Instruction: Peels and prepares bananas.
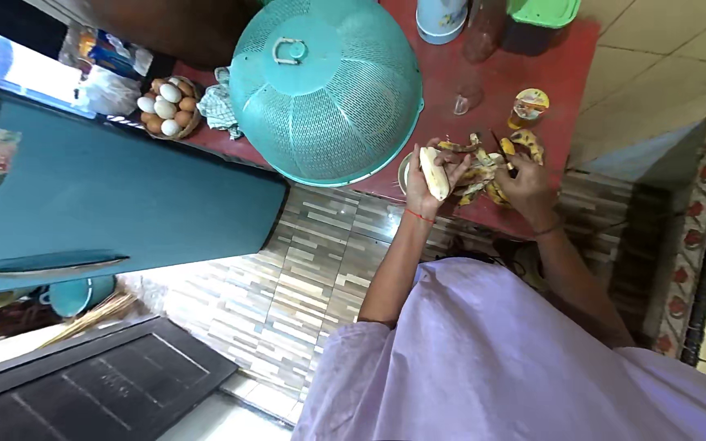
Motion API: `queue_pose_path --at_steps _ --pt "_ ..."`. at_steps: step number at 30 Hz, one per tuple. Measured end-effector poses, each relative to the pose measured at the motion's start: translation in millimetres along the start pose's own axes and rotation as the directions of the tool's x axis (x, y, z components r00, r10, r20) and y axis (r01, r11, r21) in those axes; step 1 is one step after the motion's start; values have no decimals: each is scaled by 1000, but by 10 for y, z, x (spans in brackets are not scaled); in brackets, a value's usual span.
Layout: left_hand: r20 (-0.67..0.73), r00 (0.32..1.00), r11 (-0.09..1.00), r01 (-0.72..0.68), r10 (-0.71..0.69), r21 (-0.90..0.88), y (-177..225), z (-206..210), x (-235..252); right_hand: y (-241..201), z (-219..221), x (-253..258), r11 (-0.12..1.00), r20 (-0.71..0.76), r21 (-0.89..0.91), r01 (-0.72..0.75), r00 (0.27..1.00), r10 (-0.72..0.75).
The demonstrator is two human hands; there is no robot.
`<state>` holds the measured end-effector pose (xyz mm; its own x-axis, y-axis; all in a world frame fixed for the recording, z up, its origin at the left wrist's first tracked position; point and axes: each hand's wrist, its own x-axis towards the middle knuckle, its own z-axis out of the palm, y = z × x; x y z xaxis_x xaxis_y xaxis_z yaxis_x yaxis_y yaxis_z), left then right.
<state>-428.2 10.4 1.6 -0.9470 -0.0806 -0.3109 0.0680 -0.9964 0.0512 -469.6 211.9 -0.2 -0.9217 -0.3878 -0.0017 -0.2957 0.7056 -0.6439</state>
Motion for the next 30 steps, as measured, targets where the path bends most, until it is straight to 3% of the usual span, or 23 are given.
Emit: queue_pose_path --at_steps 2,5,8,13,22,30 --pt "-34 999 999 -34 34 -15 -1 93 16 -208 -88 -83 992 -37 116 55 998 -51" --pt "-31 999 999 -43 44 30 4 119 73 -478 -97 -250 944 30 295 148 986 -163" --pt "21 999 1000 -26 26 5 3 138 114 -638 -61 -379 943 85 191 273 952 -293" --pt "30 998 998 -58 57 20 -11 140 127 -674 54 -442 908 25 55 415 909 -417" --pt "20 1000 998 3 -2 -70 11 154 74 -656 98 -456 878 -39 45 476 879 -475" --pt "-9 1000 1000 24 -24 -8 14 91 72 -645 133 -449 887 -49 -39 459 886 -461"
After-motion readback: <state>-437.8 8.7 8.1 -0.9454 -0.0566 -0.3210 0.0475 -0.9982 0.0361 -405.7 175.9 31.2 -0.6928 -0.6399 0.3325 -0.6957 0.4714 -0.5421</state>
